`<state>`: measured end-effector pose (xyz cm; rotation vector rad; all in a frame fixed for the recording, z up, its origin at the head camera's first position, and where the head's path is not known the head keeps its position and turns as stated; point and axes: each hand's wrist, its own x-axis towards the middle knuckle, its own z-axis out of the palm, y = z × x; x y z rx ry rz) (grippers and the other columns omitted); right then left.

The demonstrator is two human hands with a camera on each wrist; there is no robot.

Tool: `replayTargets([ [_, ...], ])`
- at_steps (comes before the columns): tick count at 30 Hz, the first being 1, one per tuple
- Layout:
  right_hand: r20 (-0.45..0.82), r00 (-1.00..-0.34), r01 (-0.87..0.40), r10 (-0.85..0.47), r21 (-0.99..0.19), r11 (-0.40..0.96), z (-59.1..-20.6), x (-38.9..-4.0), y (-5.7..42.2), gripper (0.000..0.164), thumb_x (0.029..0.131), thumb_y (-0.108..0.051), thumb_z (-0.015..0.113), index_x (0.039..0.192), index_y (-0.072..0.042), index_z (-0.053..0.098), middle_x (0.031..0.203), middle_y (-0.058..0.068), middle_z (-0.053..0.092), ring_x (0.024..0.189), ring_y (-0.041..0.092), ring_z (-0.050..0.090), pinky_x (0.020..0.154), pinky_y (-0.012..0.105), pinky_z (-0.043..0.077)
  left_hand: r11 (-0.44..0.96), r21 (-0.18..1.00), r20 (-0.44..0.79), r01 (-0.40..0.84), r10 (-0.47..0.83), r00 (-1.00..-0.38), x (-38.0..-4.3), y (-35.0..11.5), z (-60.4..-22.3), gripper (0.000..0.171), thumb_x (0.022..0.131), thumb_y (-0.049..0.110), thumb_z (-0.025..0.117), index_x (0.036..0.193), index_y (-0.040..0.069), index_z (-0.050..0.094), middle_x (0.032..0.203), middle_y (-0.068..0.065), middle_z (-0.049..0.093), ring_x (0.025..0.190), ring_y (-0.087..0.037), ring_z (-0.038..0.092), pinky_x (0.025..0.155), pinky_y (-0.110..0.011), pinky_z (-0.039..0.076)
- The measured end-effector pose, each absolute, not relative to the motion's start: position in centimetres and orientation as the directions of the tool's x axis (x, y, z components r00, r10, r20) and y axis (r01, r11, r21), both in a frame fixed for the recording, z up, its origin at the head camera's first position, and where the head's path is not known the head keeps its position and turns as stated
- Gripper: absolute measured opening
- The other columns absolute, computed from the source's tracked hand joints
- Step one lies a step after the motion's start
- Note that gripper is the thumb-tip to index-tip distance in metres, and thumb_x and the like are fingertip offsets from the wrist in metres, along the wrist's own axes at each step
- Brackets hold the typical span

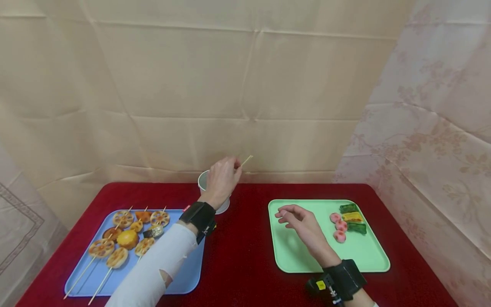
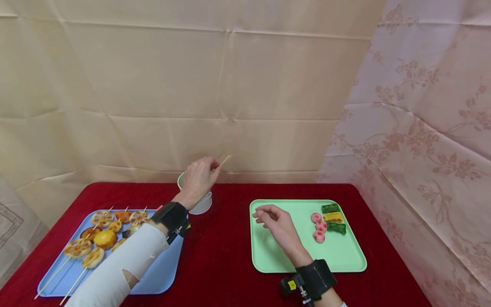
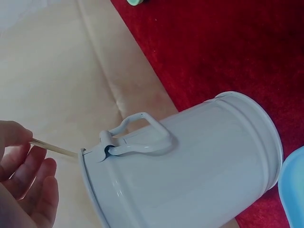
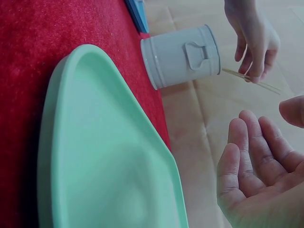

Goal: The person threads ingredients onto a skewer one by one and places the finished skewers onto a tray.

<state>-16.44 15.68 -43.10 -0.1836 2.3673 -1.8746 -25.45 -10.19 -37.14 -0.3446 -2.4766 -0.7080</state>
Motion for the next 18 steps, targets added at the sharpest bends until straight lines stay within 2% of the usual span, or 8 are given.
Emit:
replayTargets([
  [8, -0.002, -0.987, -0.034, -0.161, -0.974, 0.222, -42.9, -16.4, 15.9, 0.036, 0.103, -0.028, 0.065, 0.125, 0.001, 0.066, 0.117, 0.021, 0.072, 0.102, 0.025, 0.07, 0.087, 0.031, 0.055, 0.794, 0.482, 0.549, 0.37, 0.055, -0.834, -24.4, -11.1, -35.9, 0.008, 0.095, 0.012, 0.07, 0.097, 0.005, 0.073, 0.092, -0.01, 0.075, 0.079, -0.023, 0.069, 0.067, -0.04, 0.055],
  [13, 0.0, -0.987, -0.038, -0.162, -0.973, 0.227, -42.7, -16.4, 16.2, 0.037, 0.104, -0.029, 0.065, 0.125, 0.001, 0.066, 0.115, 0.016, 0.073, 0.104, 0.027, 0.07, 0.088, 0.031, 0.054, 0.738, 0.523, 0.572, 0.426, 0.066, -0.817, -23.2, -12.0, -34.2, 0.009, 0.096, 0.011, 0.071, 0.1, 0.003, 0.072, 0.093, -0.012, 0.075, 0.082, -0.024, 0.071, 0.069, -0.036, 0.058],
  [18, -0.01, -0.985, -0.029, -0.171, -0.973, 0.228, -42.7, -16.4, 16.5, 0.039, 0.103, -0.03, 0.066, 0.126, 0.002, 0.065, 0.116, 0.019, 0.073, 0.107, 0.033, 0.069, 0.092, 0.036, 0.054, 0.676, 0.543, 0.616, 0.498, 0.082, -0.783, -21.7, -12.5, -32.5, 0.01, 0.096, 0.007, 0.071, 0.105, 0.001, 0.071, 0.097, -0.014, 0.075, 0.084, -0.023, 0.071, 0.071, -0.035, 0.06],
])
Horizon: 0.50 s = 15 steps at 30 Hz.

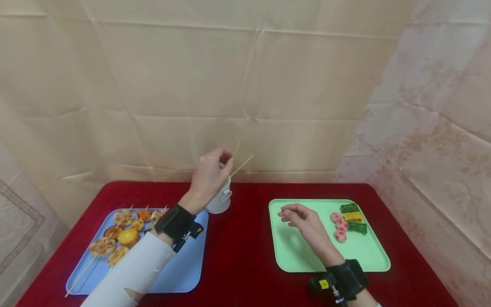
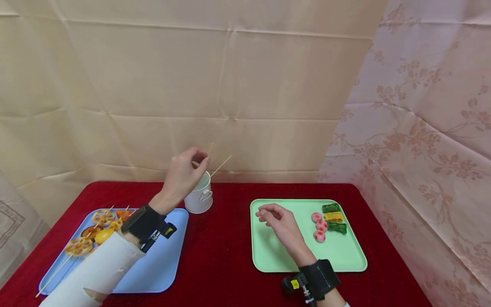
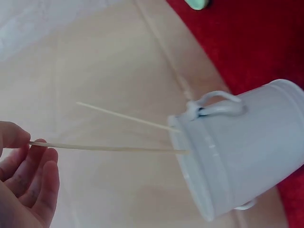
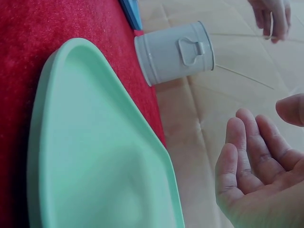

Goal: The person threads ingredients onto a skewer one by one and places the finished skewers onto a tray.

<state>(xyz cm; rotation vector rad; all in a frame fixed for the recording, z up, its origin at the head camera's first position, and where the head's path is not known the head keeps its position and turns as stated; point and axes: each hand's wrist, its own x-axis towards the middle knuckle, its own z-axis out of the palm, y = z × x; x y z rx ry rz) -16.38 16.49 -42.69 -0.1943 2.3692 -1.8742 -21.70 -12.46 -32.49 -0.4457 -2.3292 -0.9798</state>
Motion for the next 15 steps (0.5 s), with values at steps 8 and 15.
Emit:
replayTargets([
  [8, -0.006, -0.987, -0.032, -0.164, -0.972, 0.233, -42.5, -16.2, 16.8, 0.042, 0.103, -0.03, 0.066, 0.127, 0.005, 0.064, 0.115, 0.014, 0.074, 0.105, 0.026, 0.069, 0.092, 0.034, 0.054, 0.624, 0.49, 0.718, 0.609, 0.107, -0.687, -19.8, -12.5, -30.3, 0.013, 0.094, 0.003, 0.074, 0.105, -0.001, 0.071, 0.098, -0.015, 0.073, 0.083, -0.024, 0.07, 0.073, -0.037, 0.06],
  [15, -0.002, -0.985, -0.04, -0.172, -0.97, 0.242, -42.1, -16.1, 16.8, 0.041, 0.102, -0.03, 0.067, 0.126, 0.003, 0.065, 0.117, 0.015, 0.073, 0.108, 0.028, 0.068, 0.094, 0.035, 0.053, 0.522, 0.468, 0.811, 0.713, 0.065, -0.581, -18.9, -12.8, -29.0, 0.013, 0.092, 0.0, 0.075, 0.104, -0.002, 0.07, 0.101, -0.015, 0.068, 0.088, -0.025, 0.068, 0.074, -0.04, 0.06],
])
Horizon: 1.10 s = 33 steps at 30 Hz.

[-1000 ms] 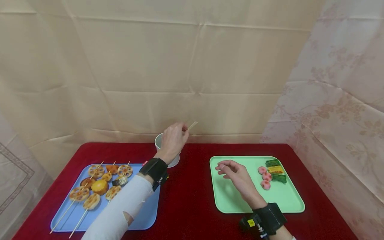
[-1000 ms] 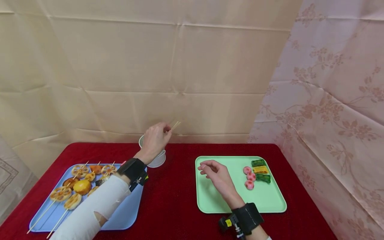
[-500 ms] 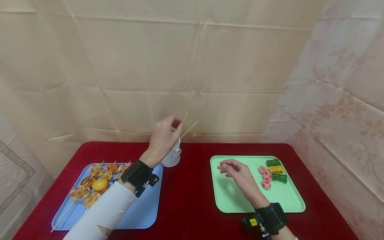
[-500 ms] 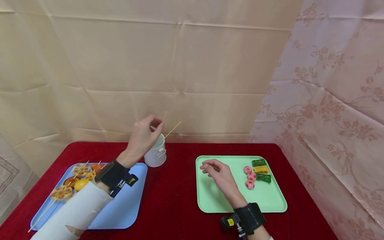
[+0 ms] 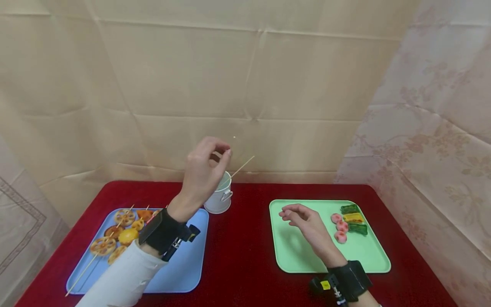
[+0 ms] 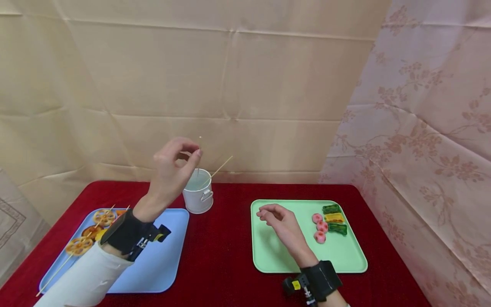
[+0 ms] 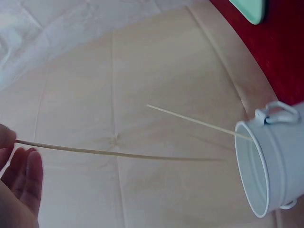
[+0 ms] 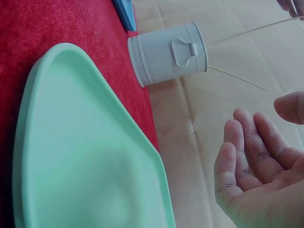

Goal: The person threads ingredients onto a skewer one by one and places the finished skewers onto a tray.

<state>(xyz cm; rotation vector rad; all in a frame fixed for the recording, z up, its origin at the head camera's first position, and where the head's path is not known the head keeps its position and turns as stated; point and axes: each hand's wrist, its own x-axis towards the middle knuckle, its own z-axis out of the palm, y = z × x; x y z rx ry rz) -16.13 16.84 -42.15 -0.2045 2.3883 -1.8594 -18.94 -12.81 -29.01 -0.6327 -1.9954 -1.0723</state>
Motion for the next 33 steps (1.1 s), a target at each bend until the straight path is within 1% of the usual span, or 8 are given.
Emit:
replayTargets([
  [3, 0.013, -0.985, -0.056, -0.172, -0.969, 0.242, -42.0, -16.1, 16.8, 0.037, 0.103, -0.029, 0.066, 0.125, 0.001, 0.066, 0.119, 0.017, 0.072, 0.112, 0.034, 0.065, 0.093, 0.033, 0.053, 0.454, 0.476, 0.838, 0.753, 0.025, -0.545, -18.7, -13.1, -29.0, 0.015, 0.092, -0.002, 0.075, 0.105, -0.002, 0.069, 0.104, -0.014, 0.067, 0.092, -0.024, 0.066, 0.077, -0.035, 0.059],
  [7, 0.039, -0.986, -0.079, -0.164, -0.965, 0.25, -41.7, -16.0, 16.7, 0.034, 0.103, -0.028, 0.066, 0.123, 0.0, 0.068, 0.121, 0.02, 0.07, 0.115, 0.039, 0.061, 0.092, 0.033, 0.053, 0.355, 0.519, 0.84, 0.778, -0.042, -0.541, -18.4, -13.4, -29.4, 0.018, 0.091, -0.005, 0.074, 0.108, -0.004, 0.068, 0.104, -0.014, 0.068, 0.093, -0.018, 0.065, 0.081, -0.023, 0.055],
  [13, 0.094, -0.989, -0.127, -0.114, -0.937, 0.325, -40.8, -15.3, 16.4, 0.029, 0.103, -0.03, 0.066, 0.122, -0.009, 0.071, 0.122, 0.009, 0.072, 0.114, 0.027, 0.063, 0.095, 0.036, 0.052, 0.157, 0.604, 0.797, 0.781, -0.111, -0.594, -17.4, -13.7, -30.2, 0.014, 0.094, -0.007, 0.069, 0.107, -0.008, 0.063, 0.099, -0.017, 0.067, 0.09, -0.016, 0.067, 0.08, -0.023, 0.055],
  [20, 0.298, -0.953, -0.296, -0.062, -0.861, 0.413, -40.1, -14.8, 15.7, 0.024, 0.102, -0.025, 0.069, 0.12, -0.01, 0.071, 0.116, 0.003, 0.072, 0.109, 0.017, 0.065, 0.09, 0.023, 0.051, 0.022, 0.704, 0.706, 0.71, -0.135, -0.695, -16.1, -13.7, -32.0, 0.013, 0.093, -0.008, 0.066, 0.105, -0.011, 0.062, 0.1, -0.007, 0.069, 0.087, -0.016, 0.07, 0.081, -0.026, 0.057],
  [23, 0.455, -0.887, -0.433, -0.077, -0.763, 0.48, -40.2, -14.8, 15.1, 0.022, 0.098, -0.017, 0.074, 0.118, -0.009, 0.071, 0.113, 0.003, 0.073, 0.104, 0.018, 0.066, 0.088, 0.02, 0.051, -0.019, 0.741, 0.664, 0.671, -0.13, -0.737, -15.6, -13.5, -33.5, 0.013, 0.094, -0.009, 0.065, 0.107, -0.012, 0.061, 0.102, -0.011, 0.068, 0.088, -0.015, 0.07, 0.083, -0.025, 0.057],
  [26, 0.618, -0.775, -0.571, -0.132, -0.597, 0.564, -40.3, -14.9, 14.5, 0.028, 0.091, -0.009, 0.079, 0.118, -0.008, 0.071, 0.113, 0.004, 0.072, 0.102, 0.018, 0.066, 0.087, 0.022, 0.051, -0.045, 0.783, 0.613, 0.62, -0.11, -0.783, -15.0, -13.0, -35.1, 0.015, 0.095, -0.008, 0.064, 0.109, -0.011, 0.06, 0.104, -0.019, 0.067, 0.09, -0.016, 0.071, 0.084, -0.027, 0.058],
  [29, 0.727, -0.655, -0.665, -0.207, -0.424, 0.615, -40.4, -15.1, 14.0, 0.037, 0.085, -0.004, 0.083, 0.12, -0.007, 0.071, 0.115, 0.006, 0.071, 0.105, 0.021, 0.066, 0.089, 0.03, 0.053, -0.04, 0.82, 0.567, 0.572, -0.083, -0.819, -14.5, -12.6, -36.4, 0.016, 0.095, -0.008, 0.065, 0.111, -0.009, 0.061, 0.105, -0.023, 0.067, 0.091, -0.018, 0.072, 0.084, -0.029, 0.058],
  [33, 0.773, -0.563, -0.724, -0.293, -0.29, 0.625, -40.5, -15.2, 13.4, 0.041, 0.082, -0.004, 0.084, 0.121, -0.007, 0.071, 0.116, 0.007, 0.072, 0.108, 0.025, 0.067, 0.09, 0.042, 0.053, -0.066, 0.856, 0.51, 0.512, -0.052, -0.859, -14.0, -12.1, -37.6, 0.017, 0.096, -0.006, 0.065, 0.112, -0.006, 0.062, 0.106, -0.023, 0.068, 0.092, -0.022, 0.072, 0.084, -0.031, 0.059],
])
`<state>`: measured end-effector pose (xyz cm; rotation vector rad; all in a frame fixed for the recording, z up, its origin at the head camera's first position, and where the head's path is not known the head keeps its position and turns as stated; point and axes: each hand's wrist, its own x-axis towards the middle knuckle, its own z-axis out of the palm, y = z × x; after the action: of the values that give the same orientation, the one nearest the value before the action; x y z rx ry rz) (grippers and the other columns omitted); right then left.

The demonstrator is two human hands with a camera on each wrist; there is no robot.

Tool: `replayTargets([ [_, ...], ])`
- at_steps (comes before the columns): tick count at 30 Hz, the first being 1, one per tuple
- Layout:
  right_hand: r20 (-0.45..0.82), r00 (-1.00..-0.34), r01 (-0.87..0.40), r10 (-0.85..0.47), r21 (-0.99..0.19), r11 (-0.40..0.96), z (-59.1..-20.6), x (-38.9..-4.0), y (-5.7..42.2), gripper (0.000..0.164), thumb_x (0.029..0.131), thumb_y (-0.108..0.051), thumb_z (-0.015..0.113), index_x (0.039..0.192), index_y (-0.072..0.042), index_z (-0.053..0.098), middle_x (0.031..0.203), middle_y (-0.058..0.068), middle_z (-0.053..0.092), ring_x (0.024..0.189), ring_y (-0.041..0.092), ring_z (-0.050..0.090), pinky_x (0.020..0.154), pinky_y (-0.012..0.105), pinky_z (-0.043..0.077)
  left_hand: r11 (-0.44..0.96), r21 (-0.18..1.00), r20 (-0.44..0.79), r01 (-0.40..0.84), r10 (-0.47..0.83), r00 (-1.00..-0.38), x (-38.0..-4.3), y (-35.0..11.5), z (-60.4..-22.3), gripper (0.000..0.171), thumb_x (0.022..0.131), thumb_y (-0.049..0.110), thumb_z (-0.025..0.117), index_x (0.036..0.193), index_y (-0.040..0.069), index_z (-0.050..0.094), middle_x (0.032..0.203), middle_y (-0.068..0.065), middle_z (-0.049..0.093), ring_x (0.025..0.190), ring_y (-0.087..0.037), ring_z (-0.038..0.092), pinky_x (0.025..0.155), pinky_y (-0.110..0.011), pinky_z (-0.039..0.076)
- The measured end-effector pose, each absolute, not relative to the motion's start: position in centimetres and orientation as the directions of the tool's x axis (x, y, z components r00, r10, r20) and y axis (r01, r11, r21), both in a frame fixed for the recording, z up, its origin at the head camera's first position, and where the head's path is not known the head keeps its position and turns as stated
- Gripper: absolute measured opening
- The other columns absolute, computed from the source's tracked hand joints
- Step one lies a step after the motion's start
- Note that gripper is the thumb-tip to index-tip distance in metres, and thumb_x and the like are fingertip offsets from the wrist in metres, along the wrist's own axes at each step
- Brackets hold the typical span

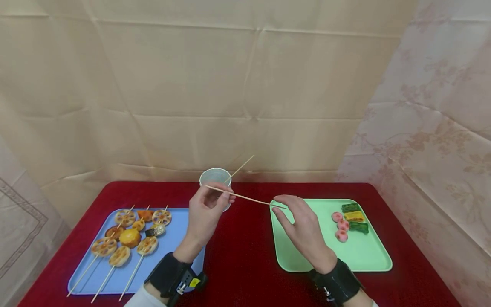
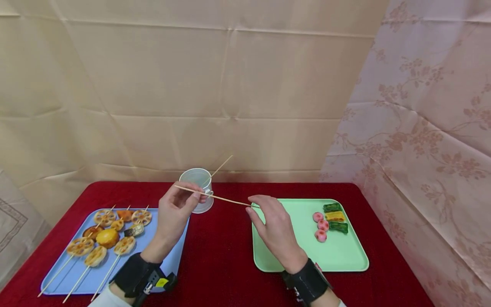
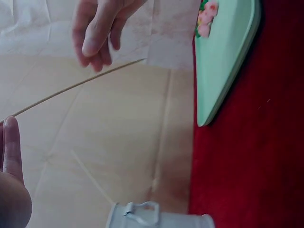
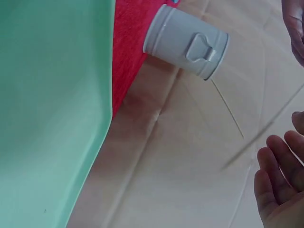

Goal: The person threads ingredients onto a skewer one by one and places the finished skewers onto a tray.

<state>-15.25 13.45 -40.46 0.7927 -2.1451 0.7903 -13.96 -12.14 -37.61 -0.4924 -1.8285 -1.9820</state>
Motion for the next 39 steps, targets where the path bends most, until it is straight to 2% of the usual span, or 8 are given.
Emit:
replayTargets([
  [4, 0.77, -0.534, -0.738, -0.349, -0.223, 0.637, -40.5, -15.2, 13.2, 0.039, 0.082, -0.004, 0.085, 0.118, -0.007, 0.072, 0.112, 0.007, 0.073, 0.105, 0.025, 0.068, 0.088, 0.046, 0.054, -0.139, 0.878, 0.457, 0.458, -0.038, -0.889, -13.6, -11.9, -38.3, 0.018, 0.096, -0.005, 0.065, 0.114, -0.007, 0.061, 0.109, -0.019, 0.069, 0.093, -0.021, 0.072, 0.085, -0.033, 0.059],
  [6, 0.762, -0.533, -0.74, -0.367, -0.209, 0.64, -40.5, -15.2, 13.2, 0.026, 0.091, -0.013, 0.08, 0.116, -0.007, 0.073, 0.11, 0.007, 0.073, 0.104, 0.026, 0.067, 0.088, 0.046, 0.054, -0.163, 0.885, 0.436, 0.436, -0.037, -0.899, -13.4, -11.8, -38.5, 0.019, 0.096, -0.005, 0.065, 0.115, -0.008, 0.061, 0.11, -0.018, 0.069, 0.093, -0.02, 0.072, 0.086, -0.034, 0.059],
  [11, 0.731, -0.555, -0.732, -0.397, -0.203, 0.651, -40.3, -15.1, 13.2, 0.038, 0.107, -0.039, 0.05, 0.109, -0.008, 0.073, 0.106, 0.006, 0.072, 0.1, 0.024, 0.066, 0.086, 0.042, 0.053, -0.184, 0.886, 0.426, 0.426, -0.042, -0.904, -13.2, -11.6, -39.0, 0.018, 0.097, -0.006, 0.064, 0.114, -0.009, 0.06, 0.111, -0.029, 0.067, 0.092, -0.018, 0.073, 0.086, -0.034, 0.059],
  [14, 0.733, -0.545, -0.737, -0.406, -0.188, 0.65, -40.2, -15.2, 13.4, 0.026, 0.106, -0.03, 0.059, 0.107, -0.008, 0.073, 0.102, 0.005, 0.072, 0.095, 0.024, 0.065, 0.083, 0.04, 0.052, -0.166, 0.887, 0.434, 0.432, -0.027, -0.901, -13.3, -11.8, -39.2, 0.022, 0.096, -0.006, 0.064, 0.117, -0.009, 0.058, 0.113, -0.03, 0.066, 0.096, -0.02, 0.072, 0.088, -0.033, 0.058],
  [21, 0.735, -0.527, -0.731, -0.427, -0.135, 0.669, -40.6, -15.6, 14.4, 0.019, 0.104, -0.023, 0.065, 0.105, -0.007, 0.076, 0.096, 0.005, 0.071, 0.089, 0.024, 0.064, 0.078, 0.039, 0.052, 0.179, 0.872, 0.467, 0.456, -0.022, -0.884, -13.7, -13.3, -39.2, 0.05, 0.093, 0.008, 0.073, 0.138, 0.004, 0.049, 0.135, -0.015, 0.057, 0.123, -0.034, 0.059, 0.098, -0.033, 0.052],
  [26, 0.71, -0.524, -0.728, -0.47, -0.088, 0.68, -41.3, -15.9, 14.8, 0.016, 0.086, -0.007, 0.083, 0.101, -0.009, 0.077, 0.093, 0.004, 0.069, 0.088, 0.024, 0.065, 0.077, 0.04, 0.053, 0.556, 0.652, 0.559, 0.516, 0.108, -0.822, -13.8, -13.7, -39.1, 0.04, 0.09, 0.012, 0.079, 0.127, 0.006, 0.063, 0.129, -0.012, 0.061, 0.117, -0.031, 0.061, 0.089, -0.049, 0.056],
  [29, 0.69, -0.519, -0.734, -0.504, -0.058, 0.676, -41.7, -16.0, 14.8, 0.025, 0.079, -0.002, 0.086, 0.1, -0.011, 0.077, 0.093, 0.002, 0.07, 0.088, 0.022, 0.065, 0.076, 0.039, 0.053, 0.634, 0.561, 0.513, 0.531, 0.237, -0.825, -13.8, -13.2, -39.1, 0.031, 0.09, 0.011, 0.081, 0.118, 0.006, 0.069, 0.121, -0.011, 0.066, 0.111, -0.028, 0.065, 0.088, -0.048, 0.057],
  [39, 0.688, -0.505, -0.751, -0.521, -0.054, 0.658, -42.2, -15.6, 14.3, 0.016, 0.087, -0.004, 0.081, 0.1, -0.01, 0.076, 0.095, 0.0, 0.069, 0.088, 0.02, 0.064, 0.073, 0.038, 0.053, 0.703, 0.396, 0.465, 0.592, 0.402, -0.789, -13.6, -11.1, -40.3, 0.014, 0.091, 0.008, 0.079, 0.104, 0.01, 0.076, 0.094, 0.0, 0.071, 0.085, -0.014, 0.067, 0.075, -0.034, 0.057],
])
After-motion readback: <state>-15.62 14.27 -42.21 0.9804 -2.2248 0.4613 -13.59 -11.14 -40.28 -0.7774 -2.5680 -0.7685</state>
